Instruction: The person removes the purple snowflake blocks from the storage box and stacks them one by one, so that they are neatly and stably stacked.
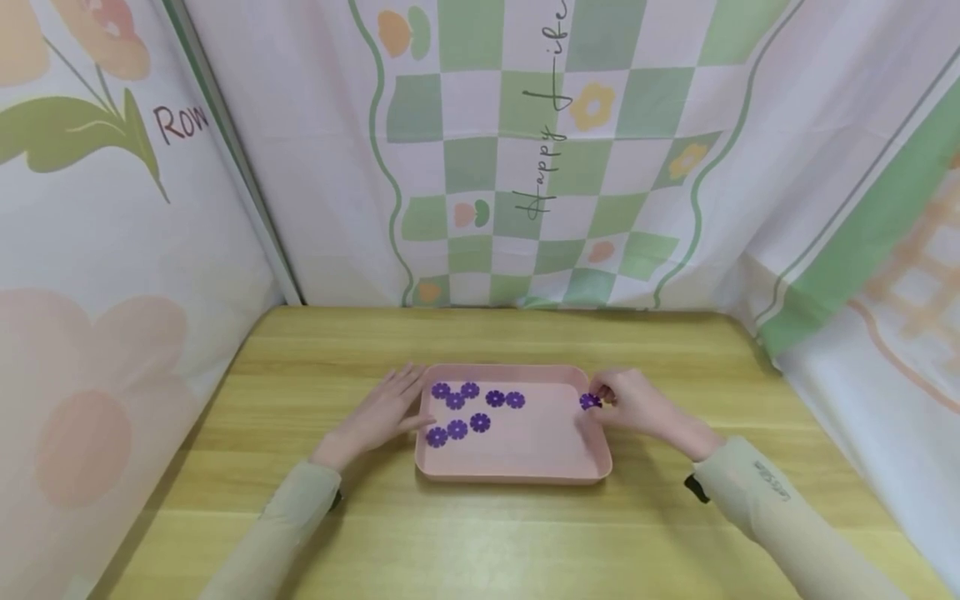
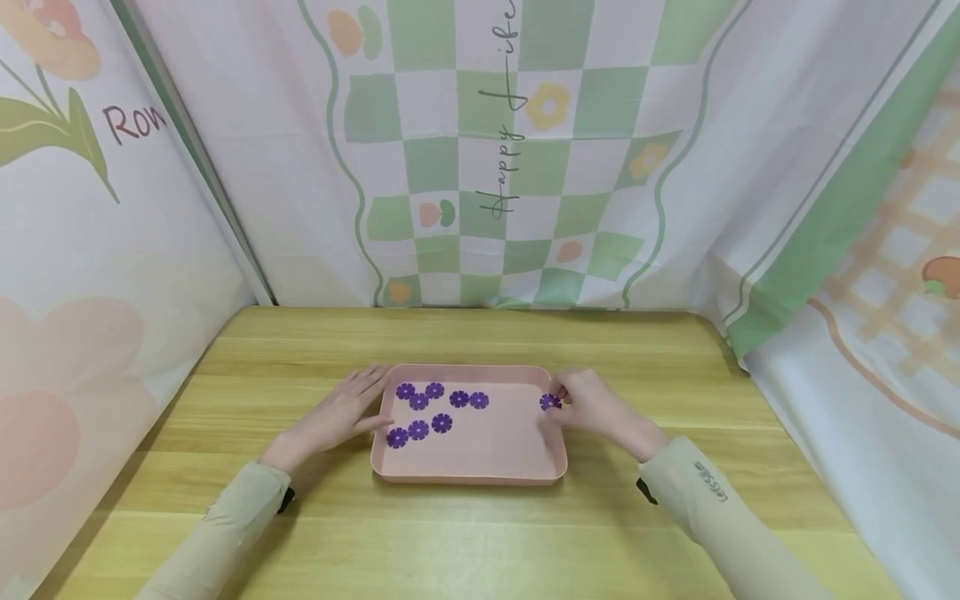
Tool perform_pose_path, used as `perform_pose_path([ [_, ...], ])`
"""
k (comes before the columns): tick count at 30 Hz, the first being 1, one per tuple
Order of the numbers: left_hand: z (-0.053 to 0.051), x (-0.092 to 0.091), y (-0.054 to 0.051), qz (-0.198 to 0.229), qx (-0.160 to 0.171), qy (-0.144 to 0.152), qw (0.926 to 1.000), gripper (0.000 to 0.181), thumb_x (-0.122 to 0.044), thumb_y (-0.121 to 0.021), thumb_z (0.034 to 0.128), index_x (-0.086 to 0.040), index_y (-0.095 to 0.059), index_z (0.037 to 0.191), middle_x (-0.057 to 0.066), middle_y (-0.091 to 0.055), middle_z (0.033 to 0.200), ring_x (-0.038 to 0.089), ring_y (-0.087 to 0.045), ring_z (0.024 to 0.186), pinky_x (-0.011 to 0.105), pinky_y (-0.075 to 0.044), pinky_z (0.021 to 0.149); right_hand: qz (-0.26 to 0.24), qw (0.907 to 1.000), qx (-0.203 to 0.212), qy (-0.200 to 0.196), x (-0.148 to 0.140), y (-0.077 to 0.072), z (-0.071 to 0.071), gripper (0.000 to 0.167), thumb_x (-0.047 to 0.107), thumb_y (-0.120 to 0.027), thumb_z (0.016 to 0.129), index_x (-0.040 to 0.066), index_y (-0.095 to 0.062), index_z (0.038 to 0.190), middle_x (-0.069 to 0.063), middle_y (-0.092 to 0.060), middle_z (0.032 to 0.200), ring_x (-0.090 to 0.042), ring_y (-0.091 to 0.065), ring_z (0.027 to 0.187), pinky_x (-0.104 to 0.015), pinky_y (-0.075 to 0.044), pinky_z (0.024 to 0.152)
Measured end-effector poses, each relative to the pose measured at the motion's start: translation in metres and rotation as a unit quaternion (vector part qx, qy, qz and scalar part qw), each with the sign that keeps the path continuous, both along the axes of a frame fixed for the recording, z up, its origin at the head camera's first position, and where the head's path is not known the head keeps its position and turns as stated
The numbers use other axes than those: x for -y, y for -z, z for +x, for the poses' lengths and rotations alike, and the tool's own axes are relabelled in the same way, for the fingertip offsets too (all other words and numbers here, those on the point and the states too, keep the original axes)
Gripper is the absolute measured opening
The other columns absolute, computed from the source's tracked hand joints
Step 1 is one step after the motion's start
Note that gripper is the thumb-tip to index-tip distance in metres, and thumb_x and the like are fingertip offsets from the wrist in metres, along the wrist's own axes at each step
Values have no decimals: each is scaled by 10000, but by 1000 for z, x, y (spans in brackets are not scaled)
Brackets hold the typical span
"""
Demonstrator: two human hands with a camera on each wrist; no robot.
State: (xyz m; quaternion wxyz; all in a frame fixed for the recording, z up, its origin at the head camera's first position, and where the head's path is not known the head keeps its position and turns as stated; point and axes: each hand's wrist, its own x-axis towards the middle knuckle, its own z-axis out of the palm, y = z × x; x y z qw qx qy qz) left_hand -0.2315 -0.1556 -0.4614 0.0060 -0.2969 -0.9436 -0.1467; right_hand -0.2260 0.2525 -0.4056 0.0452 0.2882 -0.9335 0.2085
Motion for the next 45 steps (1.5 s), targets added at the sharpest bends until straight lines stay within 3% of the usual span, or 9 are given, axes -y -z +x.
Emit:
perform_pose_path([
  [22,3,0,-1,80,-10,12,10000,828,-484,-561,967,26,-249,1540,230,-271,1608,420,-235,1509,566,-188,1259,133,9985,131,505,-28,5,0,121,57,-785,754,45,-691,828,-37,-703,774,-111,-630,709,-237,-571,637],
  [31,2,1,-1,65,-40,13,10000,821,-475,-556,972,27,-244,1542,234,-273,1606,417,-238,1508,564,-185,1260,200,9963,431,722,-40,11,-1,178,106,-807,776,15,-691,876,-61,-705,800,-143,-642,731,-279,-588,664],
  [39,3,1,-2,112,-23,13,9999,809,-451,-572,972,41,-262,1533,239,-279,1602,422,-249,1504,574,-187,1256,295,9945,587,811,-50,17,-3,201,126,-791,789,0,-690,908,-73,-710,826,-166,-655,750,-243,-572,664],
  [45,3,1,-2,87,22,6,10000,819,-481,-559,971,22,-253,1541,222,-262,1615,406,-225,1516,563,-177,1263,305,9916,812,959,-55,23,-4,228,144,-789,795,-12,-692,931,-88,-713,844,-159,-653,759,-318,-605,685],
])
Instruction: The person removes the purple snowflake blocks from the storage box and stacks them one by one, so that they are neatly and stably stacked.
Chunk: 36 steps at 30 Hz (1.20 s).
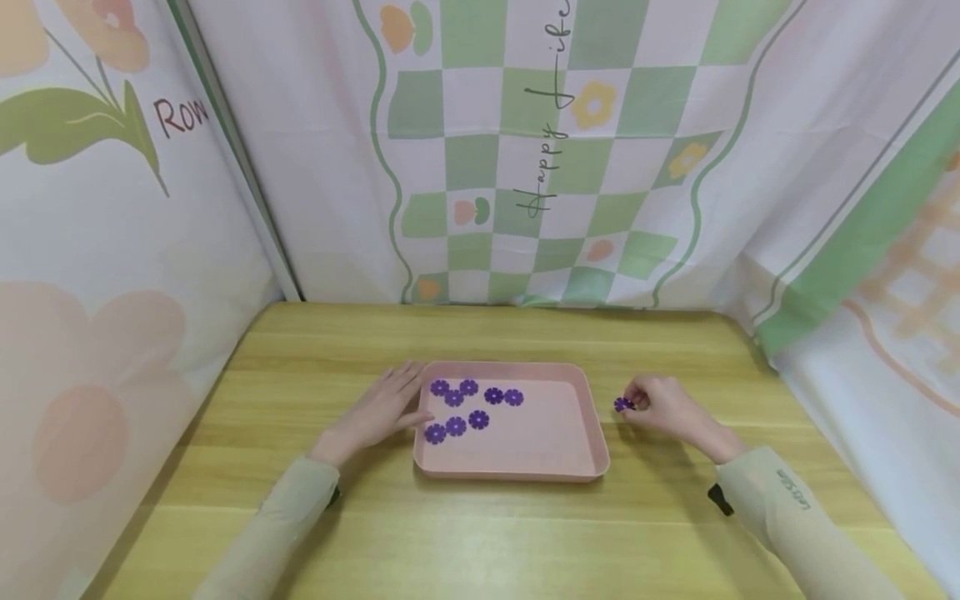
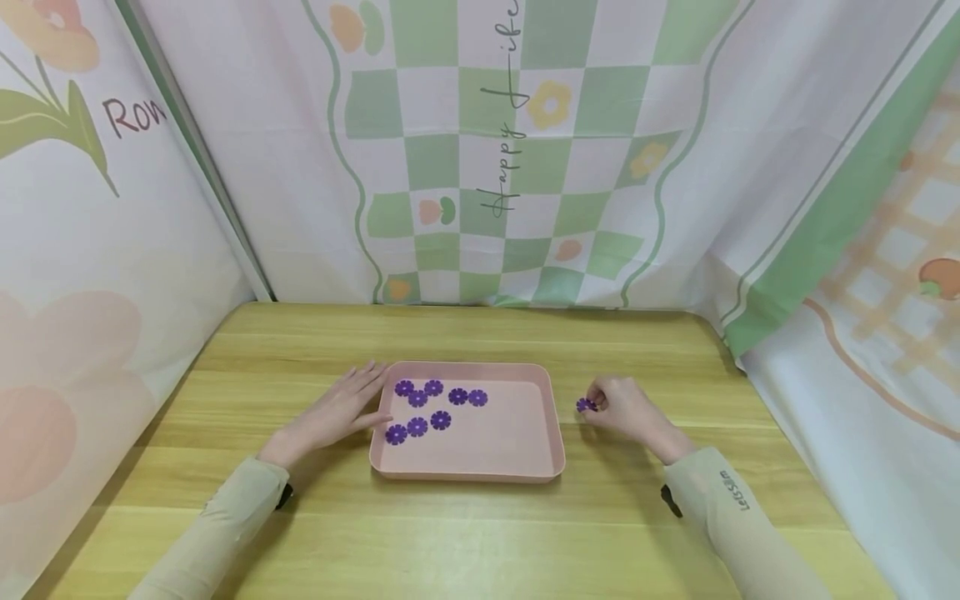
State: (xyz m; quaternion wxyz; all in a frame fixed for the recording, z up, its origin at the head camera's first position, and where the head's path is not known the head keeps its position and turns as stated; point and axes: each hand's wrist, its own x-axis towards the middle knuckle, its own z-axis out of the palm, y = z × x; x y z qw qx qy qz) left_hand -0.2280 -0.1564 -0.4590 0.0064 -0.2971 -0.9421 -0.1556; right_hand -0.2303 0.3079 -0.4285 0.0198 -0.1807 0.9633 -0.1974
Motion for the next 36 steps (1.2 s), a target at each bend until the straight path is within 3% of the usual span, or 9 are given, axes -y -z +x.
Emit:
perform_pose_path([
  [14,-1,-1,0,-98,-31,-6,9999,838,-510,-544,965,13,-244,1547,217,-263,1617,405,-226,1516,555,-185,1263,54,9999,-72,59,-10,11,-3,220,124,-780,796,-34,-679,910,-111,-710,827,-191,-663,745,-318,-597,659],
  [36,-3,0,1,-85,-40,-12,10000,830,-501,-547,969,20,-251,1543,218,-265,1615,409,-243,1510,563,-189,1259,156,9998,99,71,-16,14,-6,212,107,-771,796,-43,-684,919,-130,-712,834,-226,-671,759,-376,-607,682],
])
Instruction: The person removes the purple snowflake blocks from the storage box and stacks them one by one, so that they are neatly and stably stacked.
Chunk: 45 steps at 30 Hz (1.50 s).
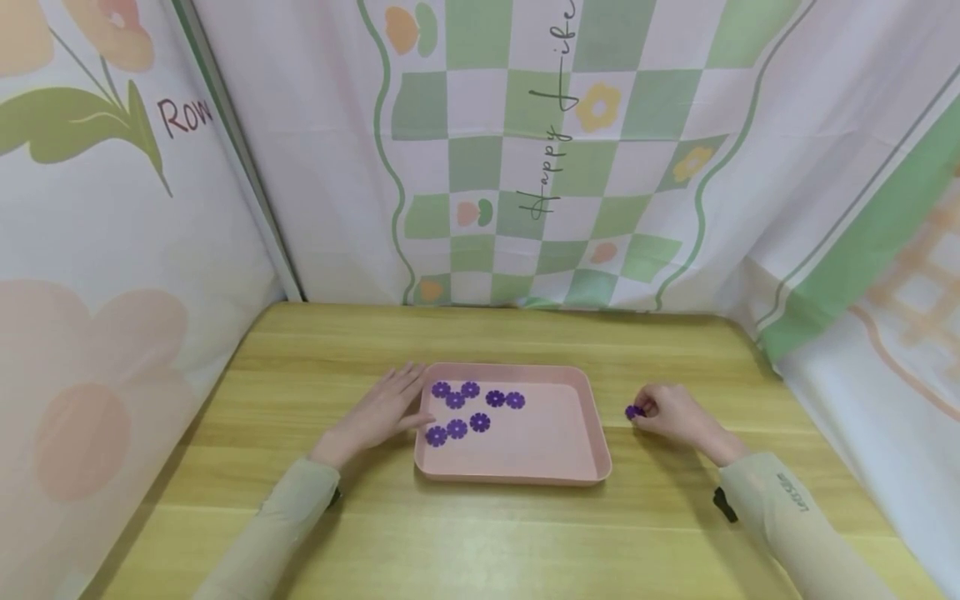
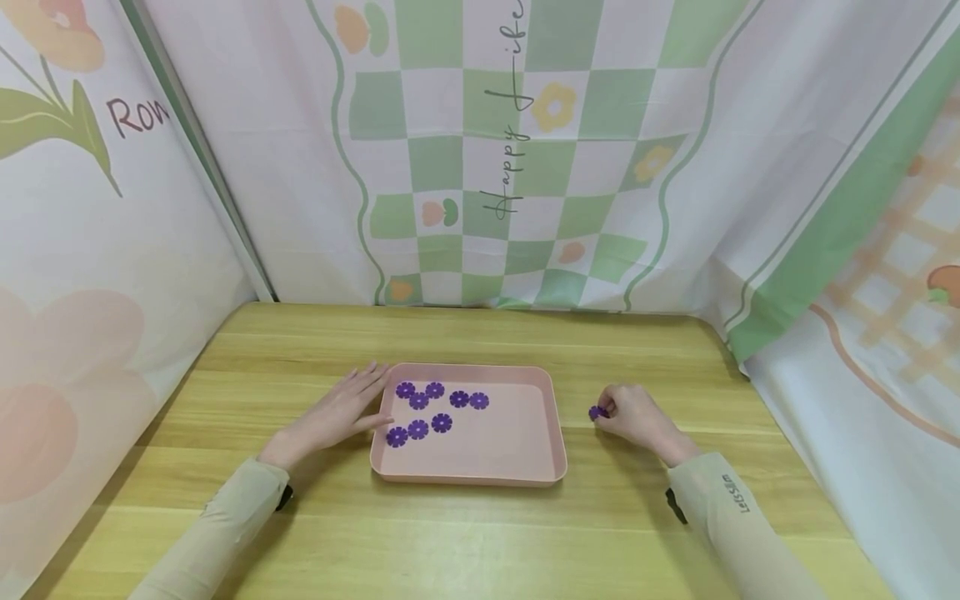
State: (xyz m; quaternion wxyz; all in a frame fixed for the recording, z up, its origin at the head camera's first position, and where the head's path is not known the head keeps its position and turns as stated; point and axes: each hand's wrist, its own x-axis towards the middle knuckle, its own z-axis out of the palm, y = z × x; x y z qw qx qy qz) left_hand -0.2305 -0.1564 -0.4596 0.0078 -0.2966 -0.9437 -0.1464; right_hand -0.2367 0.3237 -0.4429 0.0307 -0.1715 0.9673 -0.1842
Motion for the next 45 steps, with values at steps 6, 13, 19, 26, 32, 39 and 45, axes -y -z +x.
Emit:
perform_pose_path([
  [6,1,0,-1,50,43,7,10000,818,-480,-554,972,28,-255,1539,228,-265,1611,415,-239,1509,566,-186,1260,-55,10000,-38,-49,0,2,0,196,77,-759,800,-56,-684,924,-144,-710,837,-227,-669,756,-381,-612,685],
  [13,1,0,0,18,74,-25,10000,817,-471,-557,973,29,-248,1541,232,-263,1611,422,-239,1507,571,-181,1259,-87,9999,-45,-126,1,1,0,186,60,-745,807,-68,-679,925,-156,-707,841,-237,-669,759,-388,-613,686],
  [19,0,0,0,-15,101,-30,9999,830,-501,-538,974,5,-226,1554,217,-250,1621,407,-222,1517,559,-175,1266,-52,9999,23,-155,1,0,0,181,71,-737,824,-65,-675,927,-145,-704,845,-223,-664,762,-377,-608,686],
  [26,0,-1,0,10,133,-20,9999,833,-491,-553,971,0,-221,1556,213,-250,1623,405,-221,1518,562,-172,1265,-35,9999,-57,-147,2,-5,2,189,83,-737,835,-61,-676,941,-135,-704,847,-212,-658,765,-386,-602,689],
  [32,-1,0,0,8,96,-11,10000,840,-496,-553,968,-2,-218,1558,214,-252,1622,411,-226,1515,563,-173,1265,-77,9985,-501,-216,8,-12,0,189,52,-731,813,-77,-677,941,-142,-694,822,-218,-646,743,-379,-597,674],
  [39,-1,1,0,46,95,-2,9999,837,-497,-552,968,-1,-221,1557,213,-249,1623,410,-220,1517,561,-172,1266,-130,9971,-668,-335,16,-21,-2,189,30,-715,819,-85,-679,965,-153,-689,850,-226,-648,767,-354,-604,681],
  [45,0,0,0,1,75,7,10000,844,-507,-547,967,2,-219,1555,210,-244,1626,401,-211,1522,555,-173,1267,-122,9957,-806,-440,25,-27,-5,181,20,-732,810,-77,-682,955,-175,-699,861,-239,-658,766,-366,-605,682],
])
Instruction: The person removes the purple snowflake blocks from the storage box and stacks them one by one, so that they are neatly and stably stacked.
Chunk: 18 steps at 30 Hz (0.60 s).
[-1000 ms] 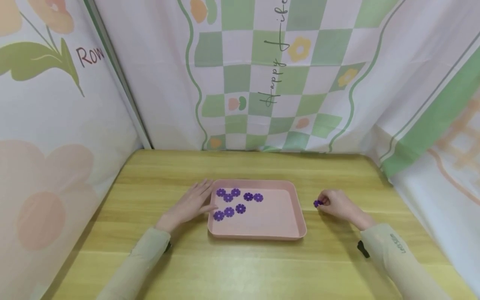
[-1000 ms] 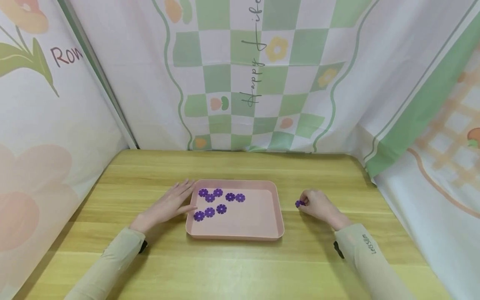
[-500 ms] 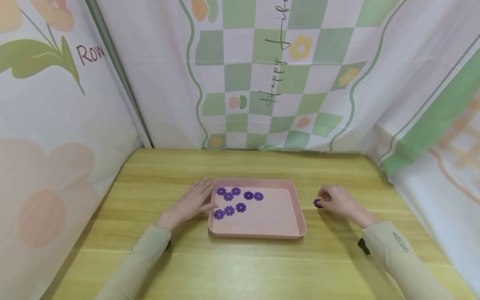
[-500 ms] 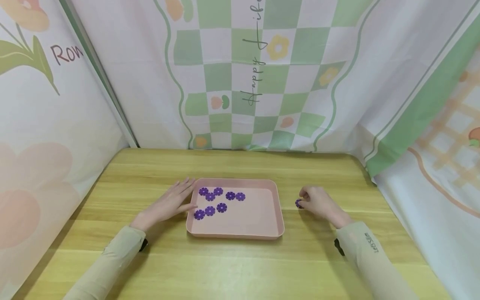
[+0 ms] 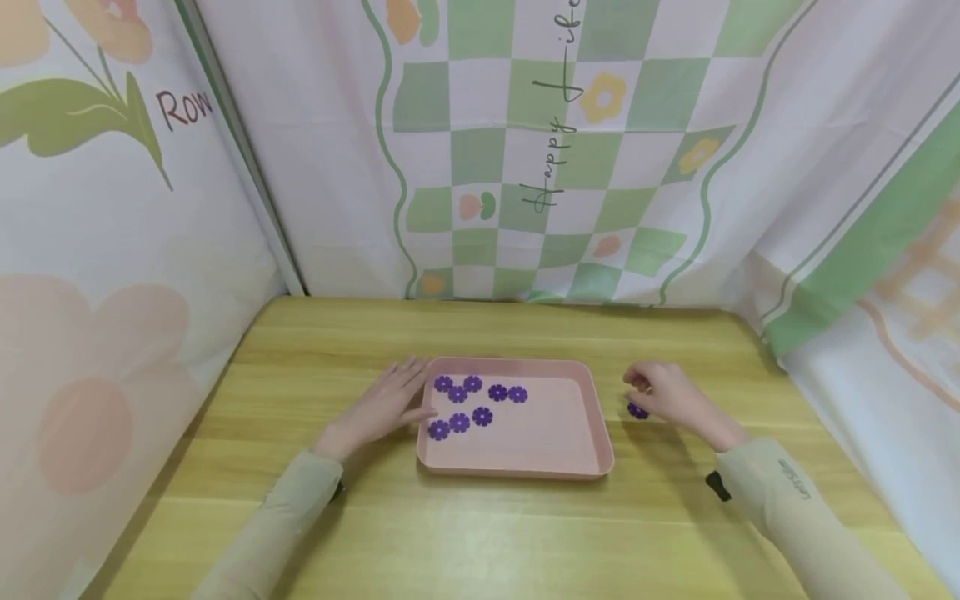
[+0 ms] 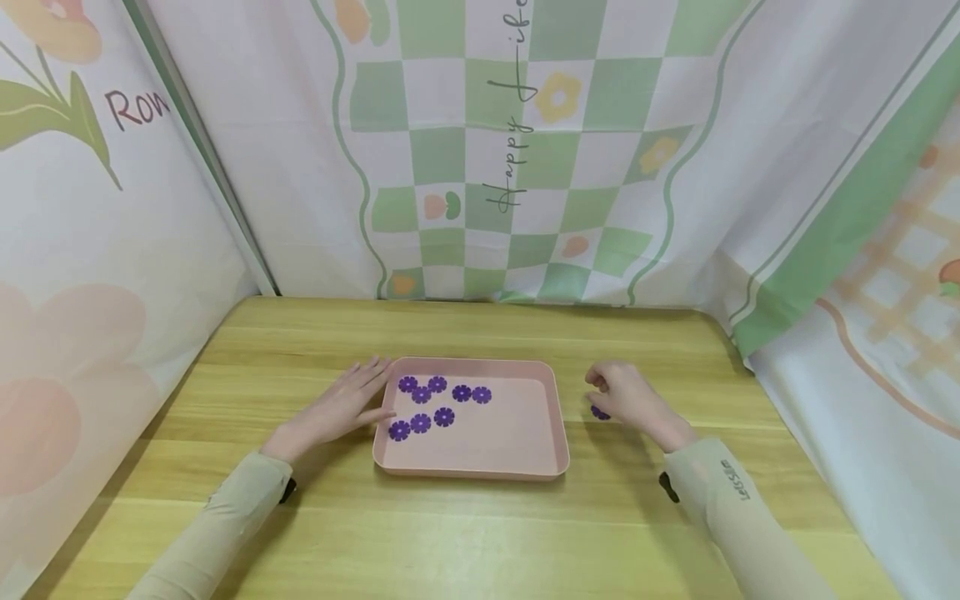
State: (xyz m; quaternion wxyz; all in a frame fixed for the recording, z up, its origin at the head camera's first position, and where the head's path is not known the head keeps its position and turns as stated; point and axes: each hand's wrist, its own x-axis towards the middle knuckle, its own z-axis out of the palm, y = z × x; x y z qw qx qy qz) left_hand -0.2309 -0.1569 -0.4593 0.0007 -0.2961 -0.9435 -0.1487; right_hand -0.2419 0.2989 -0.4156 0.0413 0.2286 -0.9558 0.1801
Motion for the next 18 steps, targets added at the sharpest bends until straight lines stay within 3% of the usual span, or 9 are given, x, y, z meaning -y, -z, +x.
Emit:
perform_pose_path([
  [18,0,1,2,-6,-51,5,10000,842,-528,-527,968,-7,-225,1557,200,-237,1631,395,-211,1524,554,-173,1268,143,9990,-68,-419,34,-15,-7,186,8,-731,818,-70,-677,977,-175,-704,895,-245,-664,793,-388,-611,721],
])
